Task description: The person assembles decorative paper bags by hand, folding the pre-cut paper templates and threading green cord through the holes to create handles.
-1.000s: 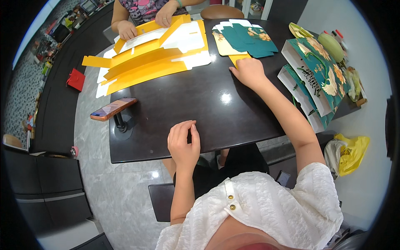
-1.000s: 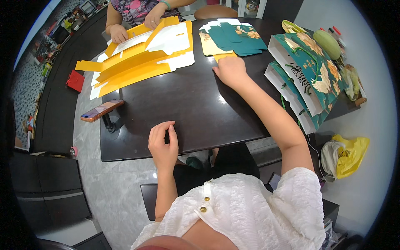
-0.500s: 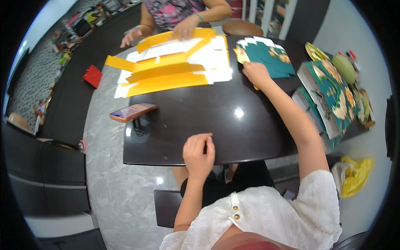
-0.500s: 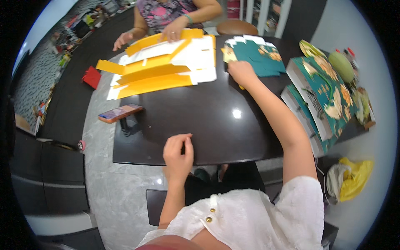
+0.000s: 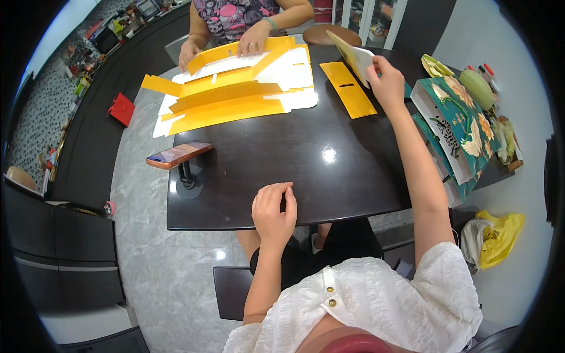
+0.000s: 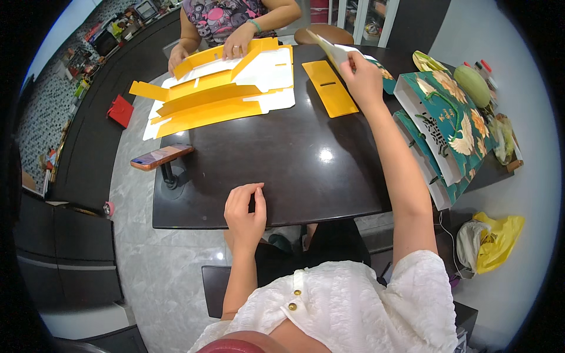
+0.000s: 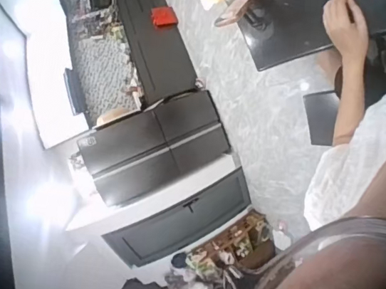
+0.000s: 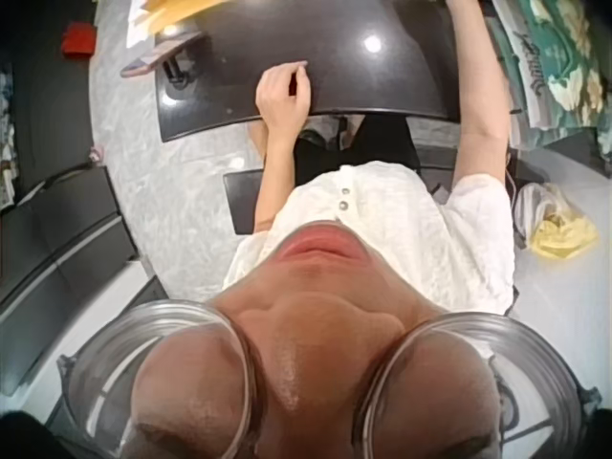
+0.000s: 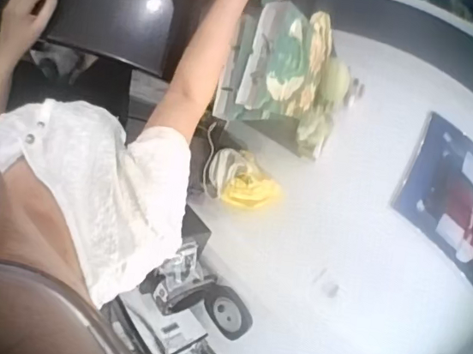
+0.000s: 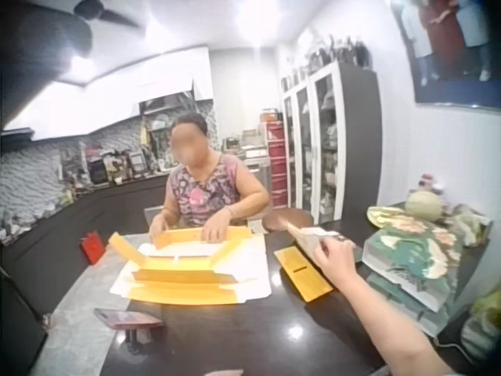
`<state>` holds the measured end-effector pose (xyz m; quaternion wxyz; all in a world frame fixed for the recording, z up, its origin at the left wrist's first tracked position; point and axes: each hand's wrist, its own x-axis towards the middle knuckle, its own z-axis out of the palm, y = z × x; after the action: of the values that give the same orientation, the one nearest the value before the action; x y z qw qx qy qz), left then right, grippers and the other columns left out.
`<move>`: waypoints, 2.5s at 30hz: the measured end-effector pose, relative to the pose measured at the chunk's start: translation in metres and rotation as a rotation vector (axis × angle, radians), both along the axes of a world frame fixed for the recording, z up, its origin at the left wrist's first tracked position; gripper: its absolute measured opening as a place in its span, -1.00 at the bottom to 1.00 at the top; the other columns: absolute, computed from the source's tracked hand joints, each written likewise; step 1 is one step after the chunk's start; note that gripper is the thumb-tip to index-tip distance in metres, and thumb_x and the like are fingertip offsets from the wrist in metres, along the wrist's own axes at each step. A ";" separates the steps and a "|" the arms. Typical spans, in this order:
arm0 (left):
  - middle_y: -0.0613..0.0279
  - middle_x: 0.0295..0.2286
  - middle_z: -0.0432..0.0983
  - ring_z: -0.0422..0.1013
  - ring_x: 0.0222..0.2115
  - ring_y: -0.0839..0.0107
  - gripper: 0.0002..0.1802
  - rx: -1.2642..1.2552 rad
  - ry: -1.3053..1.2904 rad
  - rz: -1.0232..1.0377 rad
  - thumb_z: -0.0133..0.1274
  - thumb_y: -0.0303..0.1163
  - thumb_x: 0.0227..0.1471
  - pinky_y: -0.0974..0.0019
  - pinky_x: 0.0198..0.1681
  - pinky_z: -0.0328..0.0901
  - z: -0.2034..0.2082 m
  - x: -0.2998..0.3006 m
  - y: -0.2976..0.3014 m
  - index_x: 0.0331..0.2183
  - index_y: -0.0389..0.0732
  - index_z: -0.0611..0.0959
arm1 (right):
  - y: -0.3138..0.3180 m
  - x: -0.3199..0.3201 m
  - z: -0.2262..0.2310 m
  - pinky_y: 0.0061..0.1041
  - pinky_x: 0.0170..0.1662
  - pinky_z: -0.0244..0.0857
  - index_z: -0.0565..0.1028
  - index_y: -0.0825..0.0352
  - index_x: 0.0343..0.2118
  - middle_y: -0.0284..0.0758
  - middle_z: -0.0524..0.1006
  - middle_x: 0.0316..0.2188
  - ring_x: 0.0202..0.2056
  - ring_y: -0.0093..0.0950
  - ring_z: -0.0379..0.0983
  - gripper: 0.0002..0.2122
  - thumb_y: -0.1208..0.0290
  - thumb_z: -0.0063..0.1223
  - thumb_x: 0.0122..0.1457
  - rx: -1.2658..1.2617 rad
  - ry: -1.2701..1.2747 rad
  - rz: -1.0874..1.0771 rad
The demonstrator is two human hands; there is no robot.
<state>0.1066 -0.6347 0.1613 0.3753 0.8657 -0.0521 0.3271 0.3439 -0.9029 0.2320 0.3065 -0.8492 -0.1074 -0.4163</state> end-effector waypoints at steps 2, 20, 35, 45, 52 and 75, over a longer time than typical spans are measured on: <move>0.26 -0.42 0.58 0.48 -0.34 0.27 -0.93 0.001 0.002 -0.007 0.08 -0.52 -0.03 0.25 -0.24 0.31 0.001 -0.001 0.000 -0.41 -0.21 0.63 | 0.001 -0.008 -0.009 -0.31 -0.34 0.40 0.51 0.32 -0.32 -0.19 0.57 -0.50 -0.43 -0.21 0.54 -0.85 0.38 0.03 0.09 -0.035 0.011 0.014; 0.19 -0.42 0.58 0.47 -0.34 0.24 -0.93 0.088 0.034 0.042 0.07 -0.54 0.01 0.26 -0.24 0.34 0.008 0.000 -0.006 -0.43 -0.24 0.65 | 0.010 -0.036 -0.049 -0.27 -0.19 0.42 0.59 0.39 -0.37 -0.09 0.56 -0.33 -0.26 -0.19 0.53 -0.56 0.01 0.22 -0.04 -0.521 0.535 -0.095; -0.05 -0.05 0.42 0.35 -0.01 0.04 -0.57 0.492 0.278 -0.559 0.09 -0.29 0.02 0.15 0.06 0.26 0.057 0.184 -0.075 -0.05 -0.22 0.52 | 0.013 -0.034 -0.049 -0.25 -0.20 0.43 0.56 0.36 -0.35 -0.12 0.54 -0.31 -0.23 -0.19 0.50 -0.72 0.27 0.22 -0.09 -0.430 0.543 -0.024; -0.27 0.07 0.28 0.21 0.12 -0.12 -0.46 0.648 0.175 -0.441 0.08 -0.19 0.01 0.09 0.16 0.17 0.004 0.270 -0.114 0.02 -0.21 0.50 | 0.010 -0.036 -0.043 -0.24 -0.21 0.43 0.54 0.34 -0.37 -0.09 0.52 -0.31 -0.25 -0.16 0.51 -0.77 0.27 0.12 0.00 -0.345 0.567 -0.001; -0.17 -0.07 0.46 0.34 0.02 -0.10 -0.62 0.395 0.111 -0.436 -0.03 -0.19 0.13 0.08 0.08 0.25 -0.007 0.261 -0.111 -0.11 -0.19 0.62 | -0.026 0.030 -0.062 -0.15 0.17 0.11 0.49 0.29 -0.07 -0.11 0.39 0.01 0.14 -0.12 0.19 -0.57 0.17 0.11 0.00 -0.018 0.258 -0.180; 0.07 -0.26 0.56 0.48 -0.19 0.12 -0.63 0.118 0.036 -0.477 0.17 -0.32 -0.03 0.17 -0.12 0.36 0.003 0.268 -0.108 -0.13 -0.17 0.57 | -0.001 0.042 -0.051 -0.26 -0.26 0.44 0.58 0.33 -0.38 -0.13 0.60 -0.36 -0.32 -0.20 0.57 -0.74 0.20 0.10 0.07 -0.529 0.573 -0.268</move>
<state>0.3750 -0.7423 0.1643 0.3915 0.8551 -0.2674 0.2099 0.3861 -0.9037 0.1807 0.0383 -0.9868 -0.0093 -0.1571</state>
